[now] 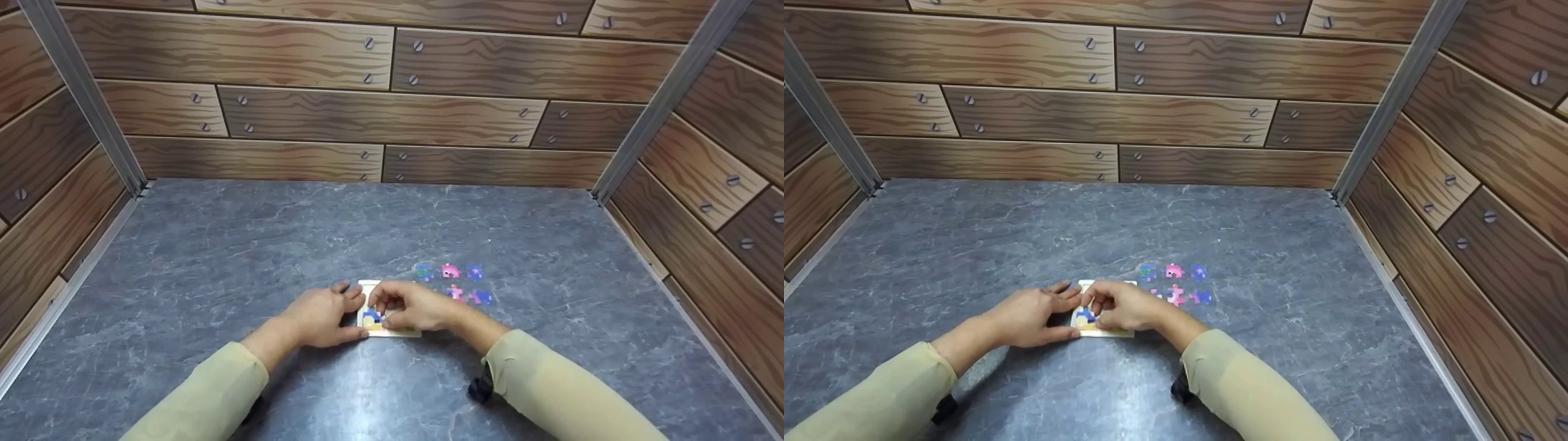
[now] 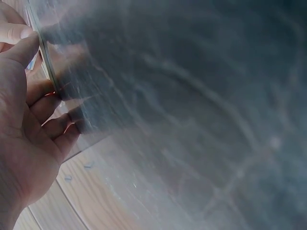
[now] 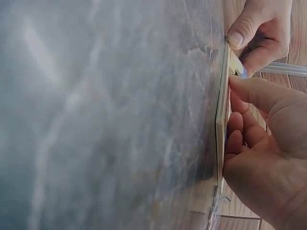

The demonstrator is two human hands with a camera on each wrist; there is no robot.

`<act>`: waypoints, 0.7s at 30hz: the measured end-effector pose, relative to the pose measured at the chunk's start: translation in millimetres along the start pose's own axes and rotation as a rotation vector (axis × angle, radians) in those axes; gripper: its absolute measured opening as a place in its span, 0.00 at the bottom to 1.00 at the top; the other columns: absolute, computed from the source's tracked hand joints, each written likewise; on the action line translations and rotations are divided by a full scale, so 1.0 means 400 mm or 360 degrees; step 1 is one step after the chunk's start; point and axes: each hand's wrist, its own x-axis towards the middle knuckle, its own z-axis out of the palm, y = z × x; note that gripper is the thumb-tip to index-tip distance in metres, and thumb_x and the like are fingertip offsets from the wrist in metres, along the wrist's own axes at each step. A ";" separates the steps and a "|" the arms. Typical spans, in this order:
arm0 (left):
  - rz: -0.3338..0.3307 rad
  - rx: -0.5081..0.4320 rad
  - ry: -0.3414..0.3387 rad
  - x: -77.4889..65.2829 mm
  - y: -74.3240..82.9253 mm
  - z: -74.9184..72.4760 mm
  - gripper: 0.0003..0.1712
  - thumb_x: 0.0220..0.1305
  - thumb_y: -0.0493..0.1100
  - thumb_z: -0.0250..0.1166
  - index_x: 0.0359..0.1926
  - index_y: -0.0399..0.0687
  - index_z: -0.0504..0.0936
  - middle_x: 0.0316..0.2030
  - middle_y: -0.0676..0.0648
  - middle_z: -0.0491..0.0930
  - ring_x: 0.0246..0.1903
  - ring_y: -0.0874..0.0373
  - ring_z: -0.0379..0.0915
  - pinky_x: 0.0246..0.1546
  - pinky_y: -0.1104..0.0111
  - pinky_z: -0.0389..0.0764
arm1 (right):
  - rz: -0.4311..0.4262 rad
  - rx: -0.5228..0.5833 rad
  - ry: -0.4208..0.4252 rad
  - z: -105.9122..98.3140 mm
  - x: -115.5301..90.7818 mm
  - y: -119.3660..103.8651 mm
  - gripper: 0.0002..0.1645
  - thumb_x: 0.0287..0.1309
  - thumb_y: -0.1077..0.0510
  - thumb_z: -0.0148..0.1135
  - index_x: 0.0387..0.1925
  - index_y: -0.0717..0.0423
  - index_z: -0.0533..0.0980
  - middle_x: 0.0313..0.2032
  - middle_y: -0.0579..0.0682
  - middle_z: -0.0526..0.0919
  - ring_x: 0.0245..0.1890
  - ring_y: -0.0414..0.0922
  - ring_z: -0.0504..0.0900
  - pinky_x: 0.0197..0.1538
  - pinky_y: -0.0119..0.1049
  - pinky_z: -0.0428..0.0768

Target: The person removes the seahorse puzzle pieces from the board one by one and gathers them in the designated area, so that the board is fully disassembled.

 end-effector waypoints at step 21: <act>0.0007 -0.0033 0.0057 -0.004 -0.003 -0.001 0.39 0.71 0.65 0.67 0.74 0.48 0.77 0.73 0.40 0.73 0.73 0.34 0.65 0.65 0.42 0.76 | 0.0004 0.0009 0.0032 0.015 0.009 -0.013 0.26 0.54 0.73 0.74 0.55 0.62 0.78 0.40 0.55 0.85 0.44 0.44 0.82 0.54 0.36 0.79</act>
